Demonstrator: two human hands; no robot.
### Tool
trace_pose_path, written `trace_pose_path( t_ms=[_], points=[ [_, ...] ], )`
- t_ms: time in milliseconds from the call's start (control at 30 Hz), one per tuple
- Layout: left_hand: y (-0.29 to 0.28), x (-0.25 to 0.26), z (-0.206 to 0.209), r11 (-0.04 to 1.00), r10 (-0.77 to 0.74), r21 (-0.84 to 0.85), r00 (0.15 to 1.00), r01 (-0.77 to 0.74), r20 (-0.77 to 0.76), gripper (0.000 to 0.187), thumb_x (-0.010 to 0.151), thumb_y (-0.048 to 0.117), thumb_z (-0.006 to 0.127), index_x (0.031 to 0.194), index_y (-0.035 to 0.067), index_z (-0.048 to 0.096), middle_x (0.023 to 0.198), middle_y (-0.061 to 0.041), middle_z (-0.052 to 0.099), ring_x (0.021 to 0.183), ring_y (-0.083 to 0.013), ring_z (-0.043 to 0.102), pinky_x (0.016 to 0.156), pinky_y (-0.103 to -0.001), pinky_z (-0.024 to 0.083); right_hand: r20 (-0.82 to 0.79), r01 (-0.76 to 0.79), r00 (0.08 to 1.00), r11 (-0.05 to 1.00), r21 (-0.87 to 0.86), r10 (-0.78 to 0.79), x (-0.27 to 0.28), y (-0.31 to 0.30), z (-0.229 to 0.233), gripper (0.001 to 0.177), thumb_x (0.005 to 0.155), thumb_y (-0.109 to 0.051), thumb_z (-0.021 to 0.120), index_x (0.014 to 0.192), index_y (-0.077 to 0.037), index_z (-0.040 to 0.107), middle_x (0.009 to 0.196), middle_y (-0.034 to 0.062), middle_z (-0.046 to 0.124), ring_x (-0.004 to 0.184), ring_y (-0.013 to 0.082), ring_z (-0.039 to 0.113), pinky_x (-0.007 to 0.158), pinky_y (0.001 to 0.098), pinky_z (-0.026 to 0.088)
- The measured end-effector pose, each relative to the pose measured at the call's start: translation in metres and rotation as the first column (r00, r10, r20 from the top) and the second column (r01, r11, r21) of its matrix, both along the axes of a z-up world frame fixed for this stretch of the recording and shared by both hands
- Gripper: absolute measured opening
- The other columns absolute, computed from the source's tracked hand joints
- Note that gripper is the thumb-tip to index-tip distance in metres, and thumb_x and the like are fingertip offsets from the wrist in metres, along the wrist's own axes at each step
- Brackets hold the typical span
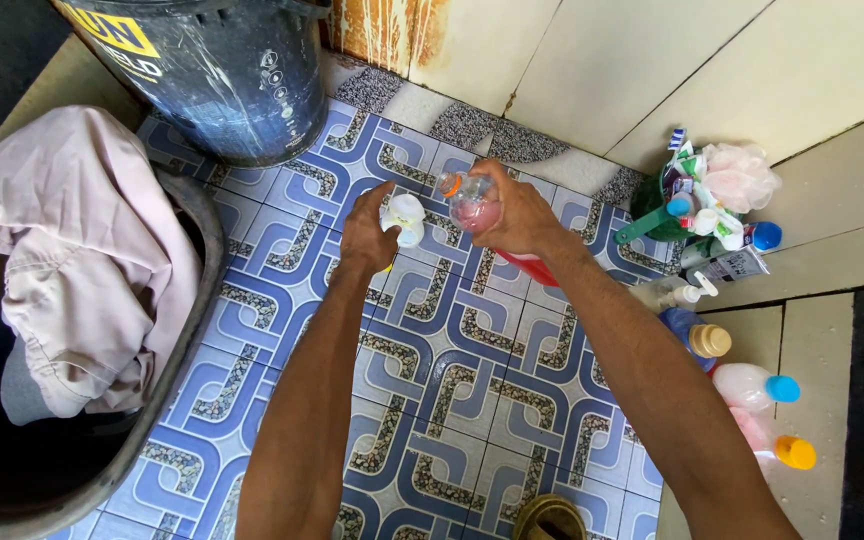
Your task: Organizing and sorting various cleaning and personal care bottles on the bathroom floor
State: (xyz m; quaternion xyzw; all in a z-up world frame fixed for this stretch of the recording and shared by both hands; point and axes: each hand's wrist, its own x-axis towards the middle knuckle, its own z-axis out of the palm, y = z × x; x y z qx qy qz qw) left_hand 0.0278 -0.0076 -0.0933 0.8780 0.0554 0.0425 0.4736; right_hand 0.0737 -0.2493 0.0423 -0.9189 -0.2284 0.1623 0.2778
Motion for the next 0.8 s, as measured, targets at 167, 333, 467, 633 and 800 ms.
trace_pose_path(
  t_ms=[167,333,467,633,800],
  points=[
    [-0.008,0.007,-0.02,0.999,-0.042,0.018,0.975,0.039,0.22,0.069,0.077,0.006,0.084,0.14,0.012,0.057,0.135,-0.016,0.061,0.125,-0.0378,0.059,0.107,-0.042,0.047,0.062,-0.034,0.997,0.987,-0.155,0.044,0.005,0.001,-0.005,0.098,0.056,-0.016,0.097,0.137,-0.022,0.042,0.107,0.0171,0.071,0.108,0.0371,0.069,0.094,0.0491,0.053],
    [-0.012,0.008,-0.021,1.0,-0.012,0.004,0.99,0.011,0.141,0.048,0.084,0.02,0.083,0.127,0.012,0.063,0.124,-0.013,0.067,0.115,-0.0339,0.064,0.099,-0.043,0.051,-0.003,-0.013,1.0,0.985,-0.172,0.013,0.005,-0.002,-0.006,0.098,0.056,-0.015,0.094,0.138,-0.023,0.043,0.111,0.0161,0.071,0.111,0.0362,0.068,0.095,0.0482,0.054],
    [-0.013,0.011,-0.011,1.0,0.001,0.007,1.0,-0.001,0.007,0.04,0.086,0.031,0.083,0.117,0.013,0.065,0.111,-0.008,0.073,0.1,-0.0311,0.065,0.089,-0.044,0.051,-0.016,0.005,1.0,0.987,-0.162,-0.008,0.005,-0.005,0.003,0.098,0.055,-0.015,0.096,0.137,-0.023,0.042,0.113,0.0176,0.071,0.11,0.0363,0.067,0.093,0.0486,0.054],
    [-0.015,0.015,0.008,1.0,0.01,0.02,0.994,-0.012,0.106,0.037,0.087,0.03,0.083,0.115,0.013,0.067,0.107,-0.008,0.075,0.098,-0.0323,0.063,0.086,-0.045,0.051,-0.103,0.136,0.987,0.98,0.146,-0.122,0.02,-0.028,0.008,0.095,0.06,-0.003,0.09,0.139,-0.02,0.04,0.106,0.0166,0.072,0.095,0.0287,0.073,0.082,0.0425,0.059],
    [-0.019,0.021,0.054,0.993,0.03,-0.121,0.969,0.0,0.246,0.039,0.089,0.032,0.082,0.118,0.013,0.065,0.106,-0.008,0.074,0.097,-0.0268,0.066,0.085,-0.041,0.053,-0.317,0.376,0.926,0.546,0.749,-0.202,0.036,-0.059,0.019,0.074,0.071,0.01,0.078,0.13,-0.013,0.04,0.106,0.0153,0.072,0.092,0.0255,0.075,0.08,0.04,0.067]
  ],
)
